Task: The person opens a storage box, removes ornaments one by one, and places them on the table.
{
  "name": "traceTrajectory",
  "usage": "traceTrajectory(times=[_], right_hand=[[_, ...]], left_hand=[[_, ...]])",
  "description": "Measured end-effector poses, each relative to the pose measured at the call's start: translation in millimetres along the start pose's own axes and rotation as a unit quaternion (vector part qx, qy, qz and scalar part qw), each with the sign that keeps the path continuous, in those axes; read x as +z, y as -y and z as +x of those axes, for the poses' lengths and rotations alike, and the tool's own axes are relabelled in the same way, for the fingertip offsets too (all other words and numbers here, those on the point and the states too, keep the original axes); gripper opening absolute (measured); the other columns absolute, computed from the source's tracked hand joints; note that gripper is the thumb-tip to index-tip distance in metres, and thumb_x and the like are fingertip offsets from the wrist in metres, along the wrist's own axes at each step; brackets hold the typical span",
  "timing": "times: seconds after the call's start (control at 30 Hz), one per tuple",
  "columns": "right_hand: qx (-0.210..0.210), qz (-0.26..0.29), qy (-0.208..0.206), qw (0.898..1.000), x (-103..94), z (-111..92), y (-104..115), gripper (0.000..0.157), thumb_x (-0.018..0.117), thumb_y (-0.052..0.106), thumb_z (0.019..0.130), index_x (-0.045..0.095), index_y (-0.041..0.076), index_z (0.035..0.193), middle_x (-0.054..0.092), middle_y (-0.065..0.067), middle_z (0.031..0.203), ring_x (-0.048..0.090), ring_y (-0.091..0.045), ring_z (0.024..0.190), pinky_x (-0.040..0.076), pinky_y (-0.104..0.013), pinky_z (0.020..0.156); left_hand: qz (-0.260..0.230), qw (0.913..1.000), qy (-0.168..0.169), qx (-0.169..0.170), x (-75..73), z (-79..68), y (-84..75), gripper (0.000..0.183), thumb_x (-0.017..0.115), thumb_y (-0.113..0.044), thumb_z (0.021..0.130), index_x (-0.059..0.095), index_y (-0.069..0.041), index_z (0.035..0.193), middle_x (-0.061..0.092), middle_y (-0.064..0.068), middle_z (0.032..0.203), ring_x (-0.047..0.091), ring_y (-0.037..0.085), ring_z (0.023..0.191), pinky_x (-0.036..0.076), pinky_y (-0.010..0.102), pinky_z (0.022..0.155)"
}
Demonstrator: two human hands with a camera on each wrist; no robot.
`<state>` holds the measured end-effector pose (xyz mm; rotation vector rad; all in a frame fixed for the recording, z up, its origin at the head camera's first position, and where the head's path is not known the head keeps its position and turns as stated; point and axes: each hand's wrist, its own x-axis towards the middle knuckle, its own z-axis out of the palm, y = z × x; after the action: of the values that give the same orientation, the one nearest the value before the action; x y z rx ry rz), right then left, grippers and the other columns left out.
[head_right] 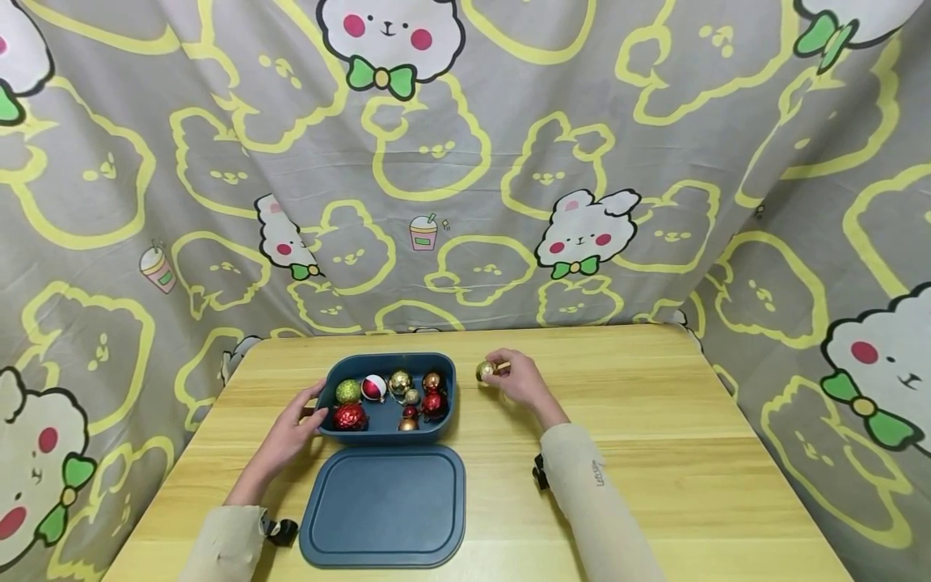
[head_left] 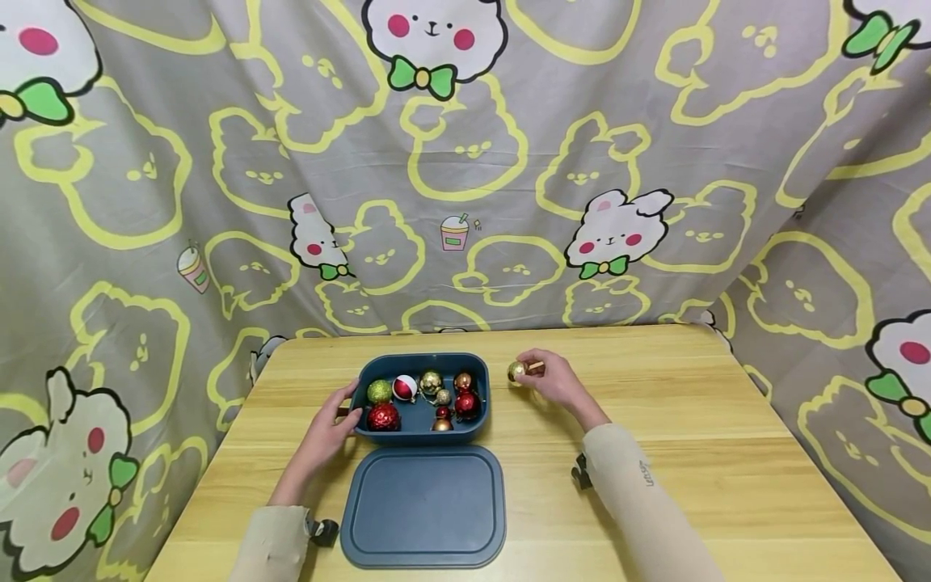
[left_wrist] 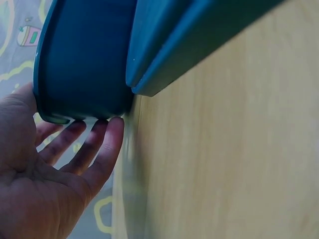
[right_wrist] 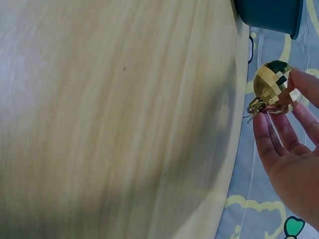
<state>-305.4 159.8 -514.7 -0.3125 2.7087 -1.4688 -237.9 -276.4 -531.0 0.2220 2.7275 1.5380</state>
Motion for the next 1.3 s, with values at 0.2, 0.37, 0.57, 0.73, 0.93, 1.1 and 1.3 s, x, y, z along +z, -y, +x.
traceTrajectory(times=[0.2, 0.37, 0.57, 0.73, 0.93, 1.1, 1.3], right_hand=[[0.006, -0.001, 0.006, 1.000, 3.9, 0, -2, 0.032, 0.075, 0.011, 0.095, 0.069, 0.004, 0.125, 0.070, -0.017, 0.118, 0.069, -0.030, 0.105, 0.059, -0.044, 0.094], [0.009, -0.004, 0.009, 1.000, 6.7, 0, -4, 0.033, 0.076, 0.011, 0.094, 0.068, 0.003, 0.125, 0.070, -0.016, 0.119, 0.069, -0.030, 0.105, 0.059, -0.043, 0.094], [0.018, -0.001, 0.013, 1.000, 9.6, 1, -5, 0.032, 0.076, 0.009, 0.094, 0.068, 0.002, 0.124, 0.069, -0.016, 0.119, 0.069, -0.031, 0.107, 0.058, -0.043, 0.094], [0.014, -0.011, 0.015, 1.000, 10.5, 2, -7, 0.033, 0.075, 0.011, 0.095, 0.068, 0.002, 0.126, 0.069, -0.017, 0.120, 0.068, -0.033, 0.109, 0.058, -0.046, 0.096], [0.009, -0.025, 0.016, 1.000, 11.2, 4, -8, 0.035, 0.076, 0.012, 0.094, 0.068, 0.003, 0.127, 0.069, -0.017, 0.122, 0.068, -0.034, 0.110, 0.057, -0.046, 0.097], [-0.001, -0.026, 0.017, 1.000, 11.2, 5, -8, 0.035, 0.077, 0.009, 0.093, 0.068, 0.002, 0.126, 0.069, -0.019, 0.121, 0.069, -0.034, 0.107, 0.058, -0.046, 0.095], [-0.009, -0.031, 0.018, 0.999, 10.8, 5, -8, 0.036, 0.078, 0.009, 0.092, 0.068, 0.001, 0.125, 0.068, -0.019, 0.120, 0.069, -0.034, 0.106, 0.058, -0.046, 0.094]], left_hand=[[0.007, 1.0000, 0.000, -0.002, 0.0, 0.0, 1.2, 0.059, 0.055, -0.008, 0.107, 0.034, -0.009, 0.162, 0.037, 0.025, 0.159, 0.057, 0.045, 0.122, 0.060, 0.027, 0.081], [0.003, 0.9999, -0.006, 0.008, -0.1, -1.4, -0.4, 0.058, 0.056, -0.007, 0.106, 0.035, -0.005, 0.160, 0.040, 0.027, 0.156, 0.059, 0.045, 0.119, 0.061, 0.031, 0.079], [0.007, 0.9999, -0.005, 0.009, -0.4, -2.9, -1.1, 0.058, 0.056, -0.009, 0.107, 0.036, -0.007, 0.161, 0.043, 0.029, 0.152, 0.059, 0.045, 0.119, 0.061, 0.029, 0.079], [0.010, 0.9999, -0.004, 0.008, 0.4, -2.6, -1.5, 0.058, 0.055, -0.011, 0.107, 0.035, -0.008, 0.161, 0.044, 0.031, 0.150, 0.057, 0.047, 0.120, 0.062, 0.031, 0.081], [0.012, 0.9999, 0.000, 0.011, -0.3, -2.3, -1.6, 0.057, 0.054, -0.011, 0.108, 0.034, -0.006, 0.161, 0.043, 0.032, 0.150, 0.057, 0.046, 0.119, 0.061, 0.031, 0.081], [0.013, 0.9999, -0.001, 0.004, -0.1, -2.1, -2.3, 0.057, 0.054, -0.010, 0.108, 0.034, -0.007, 0.161, 0.043, 0.032, 0.150, 0.057, 0.047, 0.121, 0.062, 0.032, 0.082], [0.010, 0.9999, 0.002, -0.006, -0.4, -2.4, -3.2, 0.057, 0.054, -0.013, 0.108, 0.034, -0.010, 0.162, 0.042, 0.029, 0.153, 0.055, 0.047, 0.125, 0.061, 0.032, 0.084]])
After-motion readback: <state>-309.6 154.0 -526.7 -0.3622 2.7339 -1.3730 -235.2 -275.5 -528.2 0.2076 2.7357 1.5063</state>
